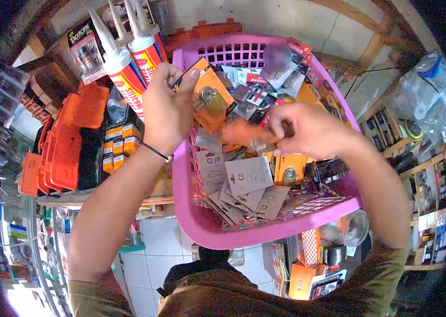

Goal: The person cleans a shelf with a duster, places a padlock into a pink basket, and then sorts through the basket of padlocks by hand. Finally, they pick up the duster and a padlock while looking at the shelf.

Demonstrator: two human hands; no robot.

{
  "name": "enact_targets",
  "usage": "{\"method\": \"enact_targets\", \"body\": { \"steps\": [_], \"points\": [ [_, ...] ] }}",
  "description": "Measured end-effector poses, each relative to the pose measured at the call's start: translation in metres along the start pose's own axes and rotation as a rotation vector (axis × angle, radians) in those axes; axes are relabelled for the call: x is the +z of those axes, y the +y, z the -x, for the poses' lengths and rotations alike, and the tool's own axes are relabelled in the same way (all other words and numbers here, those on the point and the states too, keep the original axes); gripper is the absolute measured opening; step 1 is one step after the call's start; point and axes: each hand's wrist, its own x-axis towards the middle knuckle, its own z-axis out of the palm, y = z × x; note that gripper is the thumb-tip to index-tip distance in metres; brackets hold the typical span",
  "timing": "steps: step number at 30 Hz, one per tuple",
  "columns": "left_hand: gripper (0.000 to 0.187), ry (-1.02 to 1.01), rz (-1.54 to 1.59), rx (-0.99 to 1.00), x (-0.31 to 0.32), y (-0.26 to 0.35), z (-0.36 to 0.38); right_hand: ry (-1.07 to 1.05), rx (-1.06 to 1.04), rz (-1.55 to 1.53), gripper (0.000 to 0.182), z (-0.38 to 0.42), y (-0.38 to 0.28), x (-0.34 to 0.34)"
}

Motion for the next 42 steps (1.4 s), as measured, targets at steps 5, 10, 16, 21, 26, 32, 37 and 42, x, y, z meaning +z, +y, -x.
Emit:
{"method": "enact_targets", "body": {
  "steps": [5, 10, 16, 21, 26, 32, 37, 42],
  "points": [
    [0.024, 0.014, -0.039, -0.011, 0.0, -0.002, -0.002, -0.308, -0.038, -0.19, 0.015, -0.005, 0.013, 0.014],
    [0.025, 0.006, 0.097, -0.011, 0.002, -0.003, -0.001, -0.211, 0.35, -0.589, 0.012, 0.001, 0.007, -0.011],
    [0.025, -0.048, -0.006, 0.042, 0.001, -0.002, -0.002, -0.028, 0.392, -0.867, 0.013, 0.001, 0.032, -0.03],
    [0.025, -0.141, -0.004, 0.001, 0.002, 0.003, -0.001, -0.186, 0.365, -0.625, 0.014, 0.006, 0.04, -0.037],
    [0.022, -0.175, -0.107, 0.012, 0.001, 0.006, -0.001, -0.386, 0.414, -0.27, 0.015, 0.006, 0.035, -0.034],
    [0.024, -0.146, -0.081, 0.076, 0.001, 0.0, -0.002, -0.378, 0.232, 0.488, 0.026, 0.012, 0.018, -0.023],
    [0.024, -0.17, -0.123, 0.033, 0.0, 0.007, -0.001, -0.358, 0.488, 0.754, 0.028, 0.018, 0.001, -0.016],
    [0.023, -0.171, -0.136, -0.001, -0.001, 0.009, 0.0, -0.236, 0.534, 0.77, 0.027, 0.022, -0.001, -0.014]
  ]
}}
